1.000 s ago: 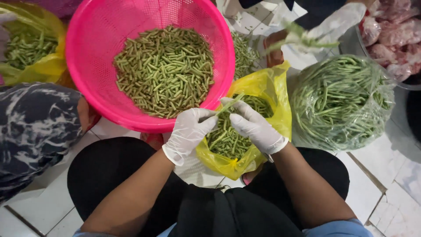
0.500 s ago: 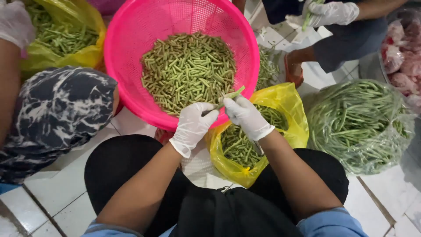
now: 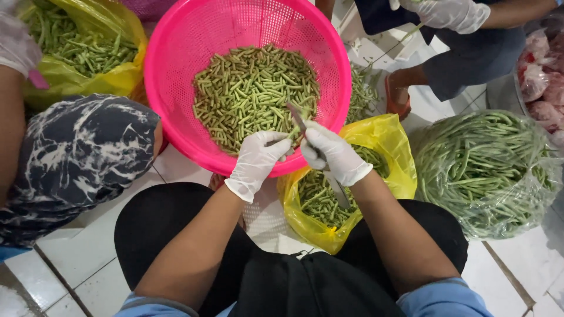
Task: A person wearing gloves uses a knife to trim the ends of green beans and sorts them into a yellow plastic bag.
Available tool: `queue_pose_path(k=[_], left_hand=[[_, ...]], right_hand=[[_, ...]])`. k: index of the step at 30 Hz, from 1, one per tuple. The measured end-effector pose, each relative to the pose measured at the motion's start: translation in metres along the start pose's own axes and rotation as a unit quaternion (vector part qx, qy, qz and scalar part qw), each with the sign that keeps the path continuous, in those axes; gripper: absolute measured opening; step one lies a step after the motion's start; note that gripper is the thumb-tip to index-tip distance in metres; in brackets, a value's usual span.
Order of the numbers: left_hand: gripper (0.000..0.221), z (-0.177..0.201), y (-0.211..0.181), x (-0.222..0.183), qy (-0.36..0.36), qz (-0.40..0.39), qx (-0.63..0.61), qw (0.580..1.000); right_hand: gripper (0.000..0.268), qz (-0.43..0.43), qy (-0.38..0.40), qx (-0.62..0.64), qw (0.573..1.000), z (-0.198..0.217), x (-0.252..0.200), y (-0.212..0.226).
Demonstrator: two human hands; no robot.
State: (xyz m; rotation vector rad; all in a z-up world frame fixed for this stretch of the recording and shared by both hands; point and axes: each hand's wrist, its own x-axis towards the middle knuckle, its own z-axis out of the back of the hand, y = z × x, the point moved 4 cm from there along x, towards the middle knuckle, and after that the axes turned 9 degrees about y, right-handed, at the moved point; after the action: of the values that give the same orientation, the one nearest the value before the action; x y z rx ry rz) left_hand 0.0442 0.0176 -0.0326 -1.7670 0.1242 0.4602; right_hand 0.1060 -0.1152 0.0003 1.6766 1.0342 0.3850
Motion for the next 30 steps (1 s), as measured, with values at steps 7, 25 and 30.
queue_pose_path(k=[7, 25, 30], left_hand=[[0.039, -0.008, -0.01, -0.011, 0.002, 0.058, -0.049, 0.997], [0.02, 0.002, 0.033, 0.011, -0.007, 0.055, 0.159, 0.986], [0.026, -0.01, 0.001, -0.009, 0.002, 0.051, 0.244, 0.968]], right_hand=[[0.026, -0.011, -0.006, -0.036, 0.999, -0.002, -0.002, 0.008], [0.037, -0.02, 0.011, -0.201, 0.979, -0.001, 0.002, -0.017], [0.026, 0.03, -0.002, -0.19, 0.981, 0.006, 0.016, -0.033]])
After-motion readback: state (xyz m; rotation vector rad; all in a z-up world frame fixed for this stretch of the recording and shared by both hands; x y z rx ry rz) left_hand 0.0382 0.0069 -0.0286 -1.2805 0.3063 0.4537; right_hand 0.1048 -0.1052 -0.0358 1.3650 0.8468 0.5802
